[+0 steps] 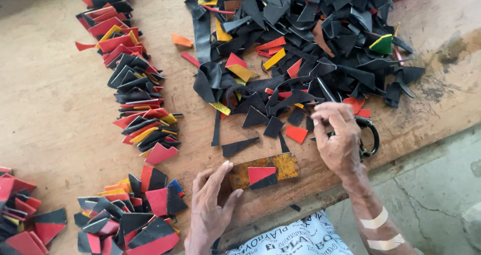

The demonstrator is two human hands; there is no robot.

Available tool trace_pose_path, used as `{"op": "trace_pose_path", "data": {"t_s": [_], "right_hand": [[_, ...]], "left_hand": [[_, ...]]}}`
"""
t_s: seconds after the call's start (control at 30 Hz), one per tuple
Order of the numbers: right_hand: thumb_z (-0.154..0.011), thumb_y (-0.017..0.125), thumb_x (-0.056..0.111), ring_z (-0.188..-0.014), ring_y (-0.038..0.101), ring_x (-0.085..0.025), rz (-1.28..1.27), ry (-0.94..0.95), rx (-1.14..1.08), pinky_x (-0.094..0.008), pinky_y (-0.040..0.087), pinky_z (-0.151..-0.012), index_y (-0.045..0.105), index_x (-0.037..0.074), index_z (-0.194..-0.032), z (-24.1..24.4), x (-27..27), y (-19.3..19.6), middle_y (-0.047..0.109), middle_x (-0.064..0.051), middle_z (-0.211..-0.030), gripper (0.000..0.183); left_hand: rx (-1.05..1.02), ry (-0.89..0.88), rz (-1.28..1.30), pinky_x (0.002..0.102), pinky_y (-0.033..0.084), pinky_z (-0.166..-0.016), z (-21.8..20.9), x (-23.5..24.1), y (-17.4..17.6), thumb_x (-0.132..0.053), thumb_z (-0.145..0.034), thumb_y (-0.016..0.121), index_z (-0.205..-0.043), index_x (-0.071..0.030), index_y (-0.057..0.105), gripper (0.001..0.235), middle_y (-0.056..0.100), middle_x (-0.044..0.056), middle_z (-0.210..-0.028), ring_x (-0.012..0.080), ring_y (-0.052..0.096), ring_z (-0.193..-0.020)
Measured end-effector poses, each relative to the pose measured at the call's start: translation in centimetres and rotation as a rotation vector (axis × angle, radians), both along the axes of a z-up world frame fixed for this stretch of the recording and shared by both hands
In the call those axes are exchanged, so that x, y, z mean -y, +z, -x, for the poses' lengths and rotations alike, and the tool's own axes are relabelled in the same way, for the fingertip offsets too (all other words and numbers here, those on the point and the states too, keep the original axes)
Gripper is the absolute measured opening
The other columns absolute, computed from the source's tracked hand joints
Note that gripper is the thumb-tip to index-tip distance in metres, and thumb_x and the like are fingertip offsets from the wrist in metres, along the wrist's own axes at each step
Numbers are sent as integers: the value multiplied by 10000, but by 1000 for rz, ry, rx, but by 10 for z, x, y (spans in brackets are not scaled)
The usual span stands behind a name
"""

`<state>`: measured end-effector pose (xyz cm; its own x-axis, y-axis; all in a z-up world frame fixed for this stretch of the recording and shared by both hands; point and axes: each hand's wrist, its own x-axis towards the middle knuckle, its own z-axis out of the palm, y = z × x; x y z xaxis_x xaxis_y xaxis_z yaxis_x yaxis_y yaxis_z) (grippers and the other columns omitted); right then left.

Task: The person assembles small triangular rubber pieces by hand, aligning and stacking them on a wooden workbench. They occasionally use shears to trim edges and place finished units into a growing pile.

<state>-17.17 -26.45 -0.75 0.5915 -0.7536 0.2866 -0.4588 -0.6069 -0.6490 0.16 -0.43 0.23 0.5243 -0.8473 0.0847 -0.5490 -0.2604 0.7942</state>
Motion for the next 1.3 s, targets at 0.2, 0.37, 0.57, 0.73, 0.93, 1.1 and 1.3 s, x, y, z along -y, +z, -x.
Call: {"op": "trace_pose_path", "data": {"t_s": [0.2, 0.37, 0.57, 0.73, 0.93, 1.1, 1.3], "right_hand": [[-811, 804, 32, -1113, 546, -339, 268, -2, -136, -442, 480, -938, 664, 35, -1010, 9, 21, 4, 636, -130, -1181, 244], [-786, 722, -51, -1079, 616, -309, 245, 37, -137, -409, 531, -936, 638, 40, -962, 27, 27, -5, 655, -90, -1160, 215], [-781, 699, -44, -1047, 649, -265, 184, 79, -165, -374, 542, -925, 628, 46, -983, 62, 34, -2, 665, -73, -1126, 233], [-829, 881, 193, -1273, 496, -368, 250, -189, -236, -464, 478, -976, 466, -57, -1395, 41, 53, 5, 476, -257, -1381, 745], [-636, 1013, 249, -1176, 530, -398, -28, -279, -267, -493, 479, -952, 482, 87, -1457, -20, 89, 10, 486, -274, -1319, 991], [-752, 951, 92, -1181, 648, -290, 77, -131, -37, -424, 551, -1027, 607, 149, -1295, -40, 87, 20, 606, -107, -1287, 646], [-725, 885, 22, -1218, 520, -339, 257, 17, -148, -439, 539, -931, 654, 115, -1290, -91, 38, 28, 436, -169, -1347, 618]], "left_hand": [[-3, -3, -34, 399, 480, -986, 0, -1, 0, -68, -672, 865, -1367, -46, 573, 754, 693, 68, -1289, 309, 608, -1135], [3, -14, -27, 404, 472, -992, -1, -1, -1, -67, -674, 865, -1376, -46, 562, 765, 693, 72, -1289, 305, 610, -1135], [25, -3, -14, 401, 473, -989, -1, 1, 0, -71, -667, 866, -1355, -57, 581, 745, 694, 72, -1272, 305, 608, -1128], [33, 7, -30, 406, 460, -983, 1, 3, 0, -82, -670, 865, -1344, -67, 595, 725, 696, 74, -1252, 305, 602, -1115], [59, 15, -31, 418, 443, -976, 2, 5, 3, -101, -667, 868, -1334, -71, 600, 720, 708, 73, -1231, 293, 607, -1103], [48, 30, -33, 417, 453, -967, 2, 6, 2, -101, -660, 873, -1326, -82, 609, 717, 707, 80, -1206, 296, 611, -1089], [38, 20, -8, 420, 464, -965, 2, 5, 3, -100, -665, 869, -1329, -80, 604, 716, 710, 94, -1204, 302, 614, -1085]]}}
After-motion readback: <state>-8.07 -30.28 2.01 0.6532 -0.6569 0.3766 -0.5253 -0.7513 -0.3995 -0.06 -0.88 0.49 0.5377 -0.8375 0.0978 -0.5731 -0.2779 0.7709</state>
